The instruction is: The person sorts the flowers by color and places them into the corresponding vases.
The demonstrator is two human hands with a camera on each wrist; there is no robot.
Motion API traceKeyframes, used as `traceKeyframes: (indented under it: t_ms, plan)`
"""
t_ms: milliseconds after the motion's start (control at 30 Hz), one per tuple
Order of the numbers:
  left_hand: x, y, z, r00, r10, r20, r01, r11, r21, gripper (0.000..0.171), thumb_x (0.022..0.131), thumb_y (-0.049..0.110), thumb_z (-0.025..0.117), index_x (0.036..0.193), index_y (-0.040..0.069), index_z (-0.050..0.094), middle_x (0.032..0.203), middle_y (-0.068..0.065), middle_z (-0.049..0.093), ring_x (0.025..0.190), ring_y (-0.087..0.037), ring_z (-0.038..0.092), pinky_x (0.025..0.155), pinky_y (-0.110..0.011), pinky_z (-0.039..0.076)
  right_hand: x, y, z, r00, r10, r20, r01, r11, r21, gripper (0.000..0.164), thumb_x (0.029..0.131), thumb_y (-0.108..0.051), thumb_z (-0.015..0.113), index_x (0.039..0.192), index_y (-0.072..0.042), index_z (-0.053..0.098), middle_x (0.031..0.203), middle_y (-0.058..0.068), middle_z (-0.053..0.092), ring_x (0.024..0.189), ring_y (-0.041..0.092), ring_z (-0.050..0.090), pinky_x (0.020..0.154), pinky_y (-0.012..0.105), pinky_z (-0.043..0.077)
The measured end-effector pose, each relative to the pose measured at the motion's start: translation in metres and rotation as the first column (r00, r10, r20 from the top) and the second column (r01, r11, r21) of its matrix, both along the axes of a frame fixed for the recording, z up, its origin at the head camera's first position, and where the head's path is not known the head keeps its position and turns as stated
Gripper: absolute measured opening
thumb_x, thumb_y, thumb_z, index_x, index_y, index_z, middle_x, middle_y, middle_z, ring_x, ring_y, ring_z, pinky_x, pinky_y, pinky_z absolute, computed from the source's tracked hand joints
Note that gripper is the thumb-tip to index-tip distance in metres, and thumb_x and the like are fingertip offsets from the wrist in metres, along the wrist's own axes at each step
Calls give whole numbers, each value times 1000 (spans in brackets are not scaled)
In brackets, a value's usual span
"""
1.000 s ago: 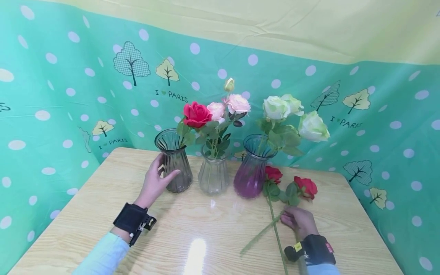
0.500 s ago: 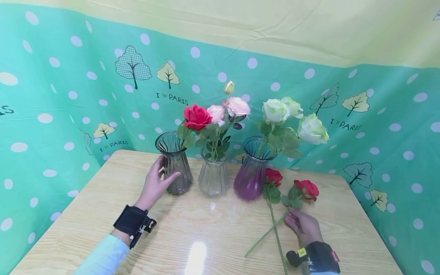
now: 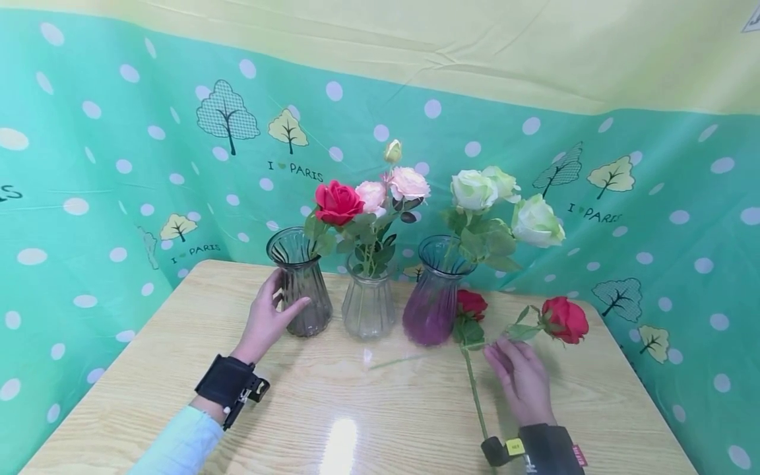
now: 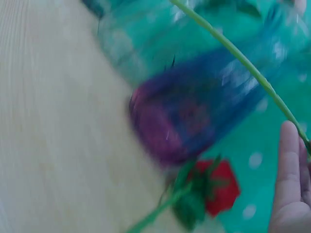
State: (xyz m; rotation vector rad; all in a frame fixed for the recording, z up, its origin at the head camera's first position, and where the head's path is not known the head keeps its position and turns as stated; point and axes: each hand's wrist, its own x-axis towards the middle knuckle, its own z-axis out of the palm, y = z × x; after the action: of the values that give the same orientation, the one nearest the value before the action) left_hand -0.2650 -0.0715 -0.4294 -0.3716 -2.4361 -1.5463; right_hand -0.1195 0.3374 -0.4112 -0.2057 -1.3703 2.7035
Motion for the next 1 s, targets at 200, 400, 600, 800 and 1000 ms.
traceKeyframes:
  t_ms: [200,400,600,800,1000]
  plan:
    - [-1,0,-2,1000,5,3,-5,1000,-6,86,83,33,70,147,4,20,146,-21,33,133,-34,36,109,-48,37,-2,-32,28,979,-147,-143,129,983,-127,15,94,4,48,91,-2,61,86,9,70,83,19,70,83,27,57]
    - [-1,0,-2,1000,-1,13,2,1000,-4,88,83,34,70,148,4,19,147,-21,31,134,-35,36,109,-48,36,-7,-65,58,911,-318,-262,287,946,-150,9,89,10,53,88,5,60,81,15,70,77,24,71,75,32,58]
    - [-1,-1,0,1000,4,18,-4,1000,-8,87,83,33,70,148,3,19,148,-21,31,134,-35,36,109,-48,36,-18,-97,87,804,-399,-441,383,915,-129,6,84,13,57,90,11,60,83,18,70,74,26,70,71,34,59]
    - [-2,-1,0,1000,8,13,-8,1000,-9,87,83,33,70,147,1,20,147,-22,32,133,-35,36,109,-48,37,-31,-124,106,743,-357,-567,371,924,-95,7,86,8,59,92,10,59,84,18,70,76,26,70,73,35,59]
    - [-3,-1,-2,1000,0,5,0,1000,-6,88,82,33,70,147,2,19,147,-22,32,133,-35,36,108,-48,37,-38,-142,111,733,-324,-598,353,933,-72,6,86,8,58,92,9,59,83,16,70,76,24,70,73,35,59]
